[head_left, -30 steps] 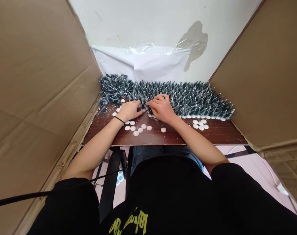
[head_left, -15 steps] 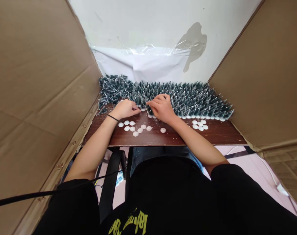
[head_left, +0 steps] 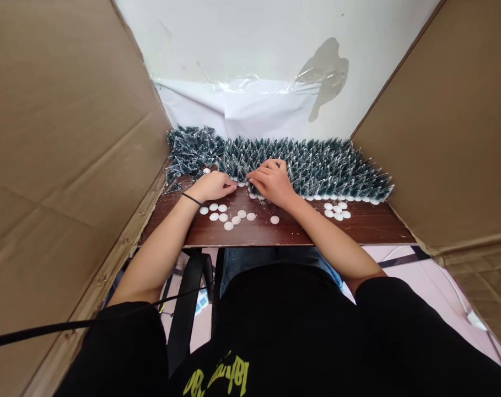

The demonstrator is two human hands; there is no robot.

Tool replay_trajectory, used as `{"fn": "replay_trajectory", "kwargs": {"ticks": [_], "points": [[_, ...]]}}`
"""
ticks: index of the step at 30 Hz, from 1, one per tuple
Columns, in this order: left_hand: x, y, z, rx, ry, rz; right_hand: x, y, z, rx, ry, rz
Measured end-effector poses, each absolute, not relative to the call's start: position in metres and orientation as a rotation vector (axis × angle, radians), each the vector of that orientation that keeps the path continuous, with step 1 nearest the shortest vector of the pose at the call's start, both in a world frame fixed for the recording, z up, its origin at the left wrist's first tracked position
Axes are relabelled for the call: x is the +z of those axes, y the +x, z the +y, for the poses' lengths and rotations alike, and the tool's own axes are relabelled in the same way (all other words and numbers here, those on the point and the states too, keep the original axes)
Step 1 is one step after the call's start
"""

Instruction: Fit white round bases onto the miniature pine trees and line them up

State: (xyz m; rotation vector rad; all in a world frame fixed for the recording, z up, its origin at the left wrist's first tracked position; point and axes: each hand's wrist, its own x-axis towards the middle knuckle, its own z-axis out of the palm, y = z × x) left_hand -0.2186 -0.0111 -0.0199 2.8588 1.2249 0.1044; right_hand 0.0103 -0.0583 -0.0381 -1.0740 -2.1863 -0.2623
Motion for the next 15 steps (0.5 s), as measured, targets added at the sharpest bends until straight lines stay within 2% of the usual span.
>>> {"fn": "replay_trajectory", "kwargs": {"ticks": [9, 15], "points": [[0.009, -0.244, -0.018, 0.367, 2.576, 2.085, -0.038, 0.010, -0.060, -0.360, -1.047, -2.089], [-0.008, -0.258, -0.003, 0.064, 2.491, 2.112, -0.040, 0.011, -0.057, -0.341, -1.030, -2.073]]}}
